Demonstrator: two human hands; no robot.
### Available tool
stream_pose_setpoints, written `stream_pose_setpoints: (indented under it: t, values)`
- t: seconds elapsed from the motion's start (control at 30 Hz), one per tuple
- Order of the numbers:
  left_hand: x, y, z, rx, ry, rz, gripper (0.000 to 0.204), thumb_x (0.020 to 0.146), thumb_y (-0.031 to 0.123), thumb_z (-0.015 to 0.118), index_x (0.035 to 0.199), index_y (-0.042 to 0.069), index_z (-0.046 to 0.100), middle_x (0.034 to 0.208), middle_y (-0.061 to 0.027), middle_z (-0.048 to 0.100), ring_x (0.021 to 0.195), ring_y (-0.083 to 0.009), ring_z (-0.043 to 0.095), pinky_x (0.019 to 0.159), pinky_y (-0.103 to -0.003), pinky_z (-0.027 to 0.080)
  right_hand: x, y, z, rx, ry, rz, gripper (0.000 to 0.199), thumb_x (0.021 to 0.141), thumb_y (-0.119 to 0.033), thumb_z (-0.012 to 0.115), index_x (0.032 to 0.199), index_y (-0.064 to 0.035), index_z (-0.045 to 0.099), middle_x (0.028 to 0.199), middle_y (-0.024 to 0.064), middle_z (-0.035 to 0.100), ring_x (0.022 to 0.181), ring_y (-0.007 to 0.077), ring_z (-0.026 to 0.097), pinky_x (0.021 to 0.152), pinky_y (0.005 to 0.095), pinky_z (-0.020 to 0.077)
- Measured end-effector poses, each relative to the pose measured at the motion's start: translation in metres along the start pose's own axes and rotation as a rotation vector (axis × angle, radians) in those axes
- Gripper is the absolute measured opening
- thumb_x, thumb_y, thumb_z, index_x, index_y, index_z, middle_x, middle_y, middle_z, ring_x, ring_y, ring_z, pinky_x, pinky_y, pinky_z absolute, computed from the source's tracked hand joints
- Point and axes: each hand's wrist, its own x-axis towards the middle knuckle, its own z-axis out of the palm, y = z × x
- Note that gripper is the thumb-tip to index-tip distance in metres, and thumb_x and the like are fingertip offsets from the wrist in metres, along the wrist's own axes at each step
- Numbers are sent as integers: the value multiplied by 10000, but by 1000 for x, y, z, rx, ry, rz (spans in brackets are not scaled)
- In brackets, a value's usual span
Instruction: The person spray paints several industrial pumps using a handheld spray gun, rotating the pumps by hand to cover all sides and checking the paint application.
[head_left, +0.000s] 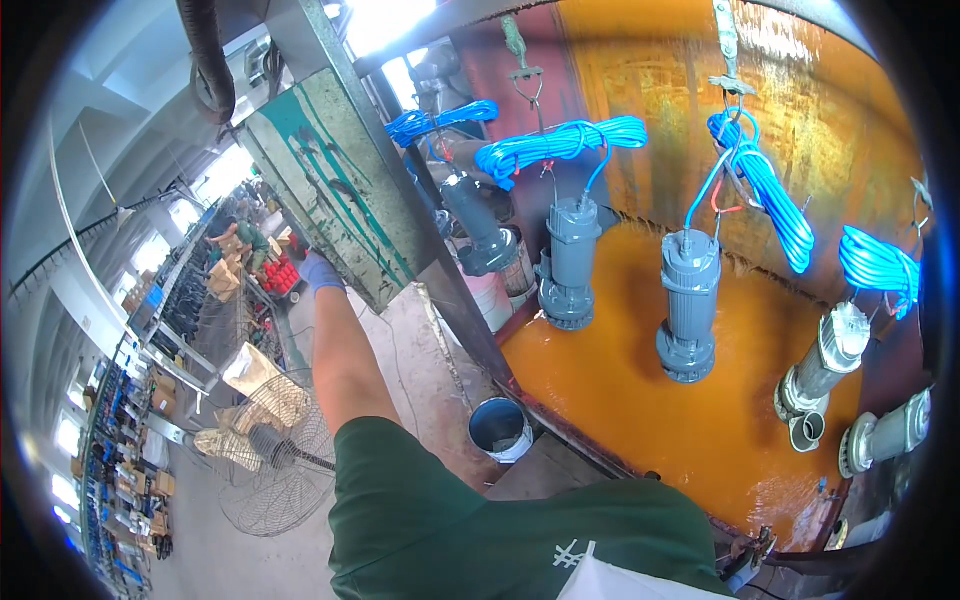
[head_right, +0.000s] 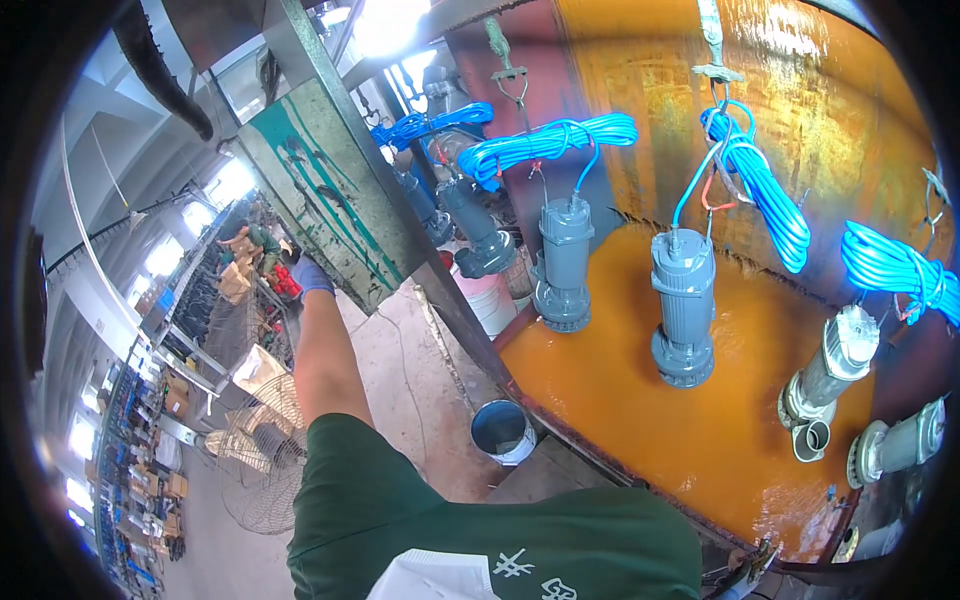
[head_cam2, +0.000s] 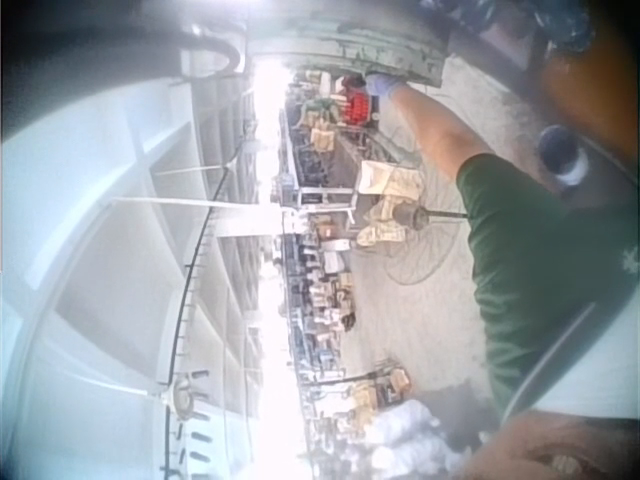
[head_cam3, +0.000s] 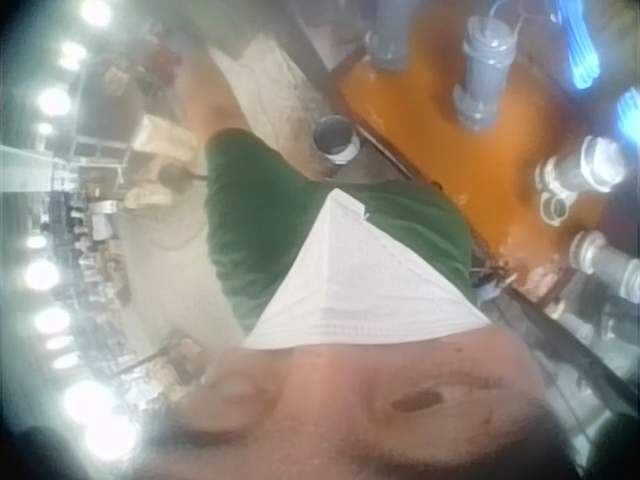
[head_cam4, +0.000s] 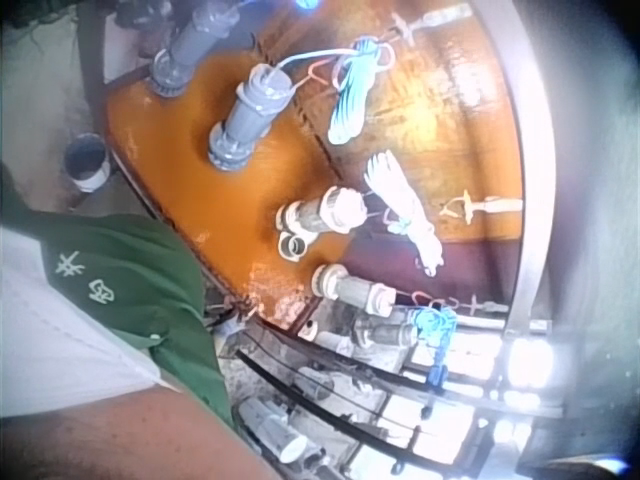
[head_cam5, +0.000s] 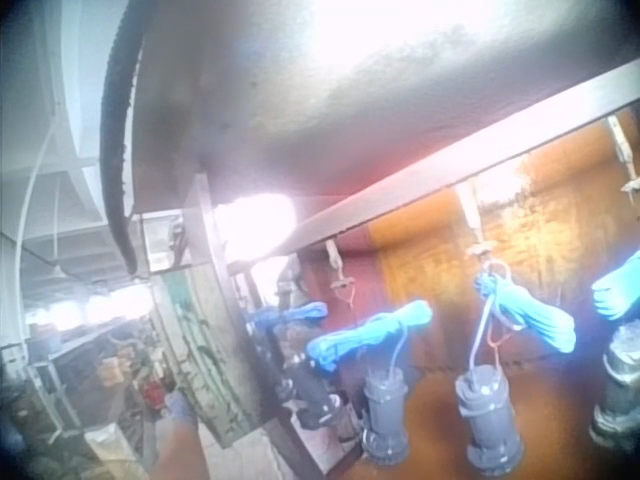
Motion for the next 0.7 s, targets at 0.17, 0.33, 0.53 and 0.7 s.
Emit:
stream_pose_setpoints:
  t: [0.17, 0.33, 0.53, 0.7]
  values:
    - [-24, 8, 8, -27, 43, -55, 641, 926, -114, 571, 1523, 82, 446, 1414, -123, 588, 1242, -243, 592, 1064, -379, 499, -1, -8, -2, -19, 4, -14, 564, 1007, -168, 582, 1528, -14, 430, 1154, 126, 652, 974, 242, 635, 815, 360, 551]
    - [-24, 17, 11, 69, 80, -141, 686, 931, -109, 570, 1561, 107, 404, 1410, -127, 595, 1222, -252, 608, 1040, -403, 525, 2, -6, 0, -15, -8, -11, 543, 1013, -168, 579, 1515, -17, 441, 1139, 121, 648, 956, 234, 629, 800, 355, 544]
    - [-44, 20, 22, -85, 104, -143, 743, 902, -142, 576, 1576, 99, 377, 1368, -134, 624, 1154, -257, 647, 990, -405, 553, 3, -9, 0, -20, -10, -20, 517, 1020, -169, 576, 1501, -20, 456, 1119, 116, 644, 934, 224, 621, 781, 348, 536]
    - [-38, 25, 19, -4, 83, -101, 717, 888, -155, 576, 1540, 94, 416, 1351, -129, 632, 1137, -255, 651, 967, -392, 559, 2, -10, 2, -6, -20, -23, 496, 1026, -169, 572, 1489, -23, 467, 1104, 112, 641, 917, 216, 615, 766, 343, 530]
